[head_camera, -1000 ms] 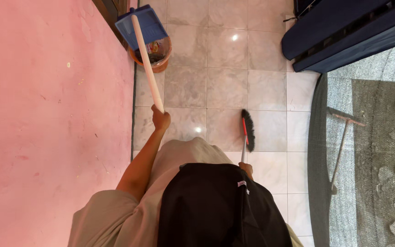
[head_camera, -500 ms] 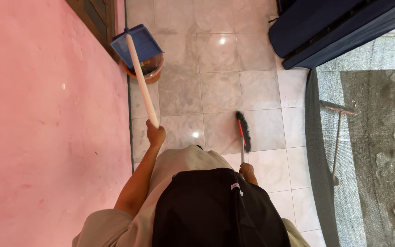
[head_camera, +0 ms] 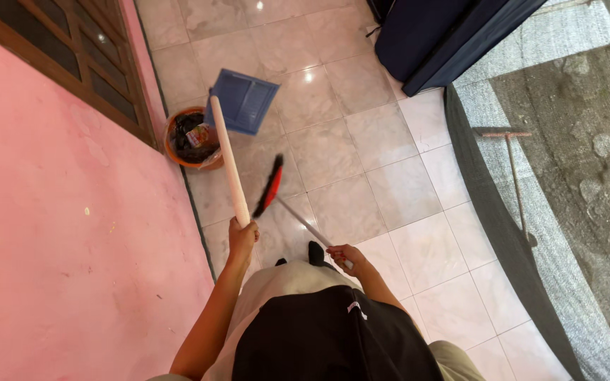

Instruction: The person sweeps the tiled floor using a broom and collects the debris into a dustpan by hand.

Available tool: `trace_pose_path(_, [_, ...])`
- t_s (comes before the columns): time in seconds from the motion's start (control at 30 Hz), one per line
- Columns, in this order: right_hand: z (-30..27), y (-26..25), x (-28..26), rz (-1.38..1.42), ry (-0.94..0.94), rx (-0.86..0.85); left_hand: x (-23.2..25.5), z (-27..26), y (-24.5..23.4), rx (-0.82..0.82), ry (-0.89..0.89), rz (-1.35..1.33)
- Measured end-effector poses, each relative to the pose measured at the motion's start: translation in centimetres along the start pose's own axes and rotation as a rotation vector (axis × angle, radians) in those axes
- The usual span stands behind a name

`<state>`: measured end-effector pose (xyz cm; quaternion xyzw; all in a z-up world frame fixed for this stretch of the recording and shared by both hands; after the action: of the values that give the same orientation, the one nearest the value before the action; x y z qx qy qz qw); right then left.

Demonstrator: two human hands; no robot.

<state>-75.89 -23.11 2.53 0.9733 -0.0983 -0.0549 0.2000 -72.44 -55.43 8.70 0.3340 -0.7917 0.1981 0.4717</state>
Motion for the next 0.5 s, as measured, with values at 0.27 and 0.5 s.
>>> trace_pose_path(0.27, [-1.2,-5.8,6.9,-0.04,-0.102,0.368,-8.0,2.5,2.1,-0.209,-0.332,0.113])
trace_pose_path(0.5, [-10.2,-16.2,21.2,0.503,-0.113,0.526,-13.2,2.0,7.1,-0.348,-0.693,0.114])
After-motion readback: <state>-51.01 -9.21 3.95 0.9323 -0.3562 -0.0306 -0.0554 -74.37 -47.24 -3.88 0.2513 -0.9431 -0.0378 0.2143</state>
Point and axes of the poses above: each hand's wrist, its own z-axis towards the middle knuckle, its own y-axis out of the palm, x = y × z, the point moved 3 cm from there along z, towards the middle knuckle, and after that the axes turned 11 degrees about x, right-handed, at the moved point
